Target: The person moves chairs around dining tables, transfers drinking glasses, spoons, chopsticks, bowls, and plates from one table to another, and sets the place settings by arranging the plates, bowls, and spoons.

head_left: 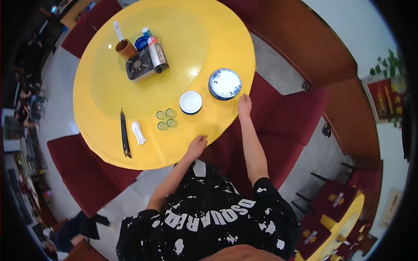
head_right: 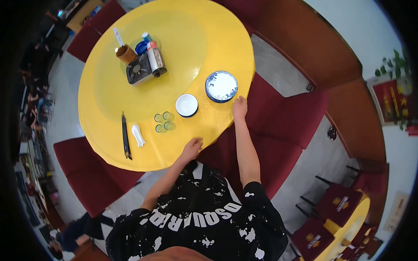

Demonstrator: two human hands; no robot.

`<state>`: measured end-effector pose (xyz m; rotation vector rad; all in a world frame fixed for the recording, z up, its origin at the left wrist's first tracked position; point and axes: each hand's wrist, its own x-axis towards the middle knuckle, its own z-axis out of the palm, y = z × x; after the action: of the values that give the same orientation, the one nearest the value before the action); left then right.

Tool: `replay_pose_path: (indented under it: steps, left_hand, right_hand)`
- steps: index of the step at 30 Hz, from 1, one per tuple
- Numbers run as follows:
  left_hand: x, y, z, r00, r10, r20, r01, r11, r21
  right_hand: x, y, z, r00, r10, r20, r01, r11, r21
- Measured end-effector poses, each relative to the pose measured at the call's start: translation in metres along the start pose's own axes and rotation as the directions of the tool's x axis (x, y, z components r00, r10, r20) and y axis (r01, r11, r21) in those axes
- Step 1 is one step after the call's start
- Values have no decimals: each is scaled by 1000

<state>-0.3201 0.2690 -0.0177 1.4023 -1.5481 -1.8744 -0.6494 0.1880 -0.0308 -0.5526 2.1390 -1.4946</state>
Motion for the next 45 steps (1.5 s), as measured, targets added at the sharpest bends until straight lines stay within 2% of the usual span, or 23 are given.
replay_pose_path:
  steps: [1,2,3,4,5,8,10,11,15,19,22,23,27,30,31,33,37,39,42,43,45]
  left_hand:
    - [16,32,13,992,97,-83,-93,994,56]
    - [31,65,27,967,193,-165,-173,977,128]
    - [49,91,34,952,228,-203,-207,971,121]
    - [67,117,42,934,263,-240,-242,963,116]
    - [85,135,46,936,233,-266,-224,973,62]
    - [140,159,60,887,188,-422,-216,976,-19]
    - [174,157,71,818,176,-548,-209,978,3]
    - [182,158,66,813,140,-565,-176,984,-10]
    - [209,174,54,869,-13,-495,-29,997,-77]
    - [210,177,52,850,-44,-525,-42,987,-152]
    - [218,180,48,832,-51,-553,-48,985,-164]
    - [221,185,48,829,-99,-551,-17,979,-201]
    - [225,194,46,803,-213,-556,60,958,-280]
    - [228,198,44,788,-345,-510,157,913,-375]
    - [228,199,46,773,-346,-531,152,915,-375]
    - [225,202,52,745,-353,-565,148,915,-377]
    - [210,201,59,746,-235,-623,40,950,-310]
    - [203,203,57,760,-181,-624,9,963,-269]
    - [189,217,55,821,-215,-528,-119,842,-527]
    - [184,218,53,831,-166,-530,-121,877,-464]
    - [174,225,52,868,-135,-478,-127,869,-478]
  right_hand:
    - [19,4,8,995,-92,-24,89,991,-101]
    - [24,-12,8,998,-57,-1,56,995,-88]
    - [29,-28,7,1000,-21,21,22,997,-75]
    - [30,-51,6,993,91,79,-90,996,-20]
    - [34,-63,8,970,198,138,-203,979,26]
    - [50,-35,12,987,117,109,-119,993,12]
    - [41,-53,14,982,143,120,-146,989,16]
    - [34,-60,16,978,166,124,-168,986,12]
    - [29,-69,21,947,297,119,-300,954,11]
    - [32,-72,18,917,371,146,-376,926,10]
    - [41,-98,39,910,378,169,-385,923,6]
    - [49,-102,43,908,364,207,-373,928,7]
    - [65,-110,61,895,430,115,-436,899,33]
    - [66,-109,68,906,406,121,-416,907,72]
    - [67,-108,68,896,411,167,-435,889,144]
    - [66,-107,63,883,438,168,-463,871,164]
    - [71,-98,60,883,434,177,-465,857,222]
    - [77,-89,53,859,423,288,-492,838,236]
    - [77,-86,44,835,395,382,-495,843,211]
    - [73,-91,43,832,384,401,-487,851,196]
    - [67,-101,41,828,411,381,-511,832,216]
